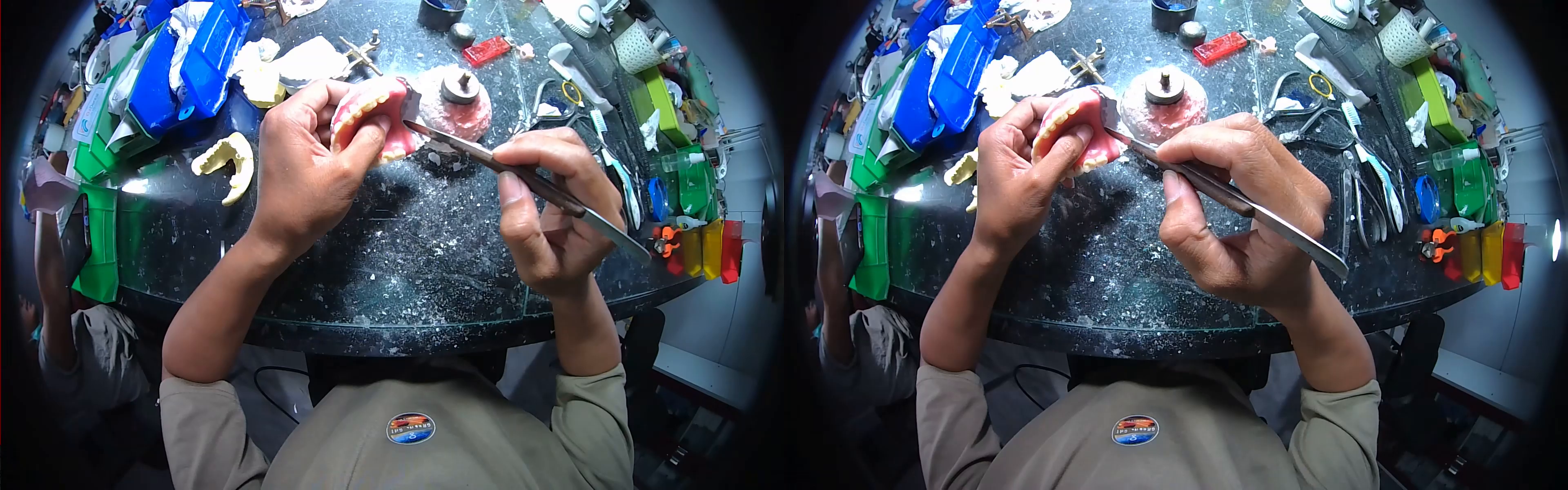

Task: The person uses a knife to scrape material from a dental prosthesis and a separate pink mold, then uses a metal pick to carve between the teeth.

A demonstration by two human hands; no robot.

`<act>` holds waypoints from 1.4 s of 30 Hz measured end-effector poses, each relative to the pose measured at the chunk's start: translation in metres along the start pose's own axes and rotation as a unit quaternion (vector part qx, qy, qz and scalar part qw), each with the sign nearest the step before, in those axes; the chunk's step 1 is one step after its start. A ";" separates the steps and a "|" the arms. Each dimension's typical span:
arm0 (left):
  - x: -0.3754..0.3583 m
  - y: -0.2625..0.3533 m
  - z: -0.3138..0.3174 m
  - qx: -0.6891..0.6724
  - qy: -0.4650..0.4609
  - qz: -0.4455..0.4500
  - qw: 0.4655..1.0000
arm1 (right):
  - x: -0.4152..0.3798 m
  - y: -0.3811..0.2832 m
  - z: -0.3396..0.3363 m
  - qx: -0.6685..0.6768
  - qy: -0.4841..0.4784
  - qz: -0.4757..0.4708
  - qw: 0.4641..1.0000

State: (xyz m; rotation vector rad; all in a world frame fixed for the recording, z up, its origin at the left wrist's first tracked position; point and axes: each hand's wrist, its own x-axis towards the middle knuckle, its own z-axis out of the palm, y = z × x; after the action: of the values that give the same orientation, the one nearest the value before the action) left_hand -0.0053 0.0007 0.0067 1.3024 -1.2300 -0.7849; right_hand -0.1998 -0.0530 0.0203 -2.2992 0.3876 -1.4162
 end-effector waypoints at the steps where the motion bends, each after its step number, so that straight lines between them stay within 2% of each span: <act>1: 0.000 -0.001 0.001 -0.001 0.000 0.011 1.000 | 0.000 0.000 0.000 0.000 -0.002 0.000 1.000; 6: 0.000 -0.004 0.000 -0.003 0.001 0.024 1.000 | -0.001 0.002 0.000 -0.002 -0.011 -0.006 1.000; 12: 0.000 -0.003 0.000 0.010 0.001 0.028 1.000 | -0.002 -0.006 -0.001 0.006 -0.035 0.043 0.998; 30: 0.001 -0.006 -0.002 0.021 0.016 0.029 0.999 | -0.003 -0.006 -0.003 0.005 -0.042 0.044 0.998; 33: 0.001 -0.005 -0.002 0.013 0.019 0.026 0.999 | 0.000 0.003 -0.003 -0.004 -0.026 -0.019 0.999; 42: 0.001 -0.005 -0.002 0.029 0.031 0.020 0.999 | -0.003 -0.005 -0.004 0.005 -0.041 0.036 0.999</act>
State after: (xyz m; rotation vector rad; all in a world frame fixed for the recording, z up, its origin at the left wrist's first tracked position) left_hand -0.0018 -0.0009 0.0023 1.3346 -1.2332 -0.6804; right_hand -0.2044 -0.0477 0.0218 -2.3029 0.4323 -1.2833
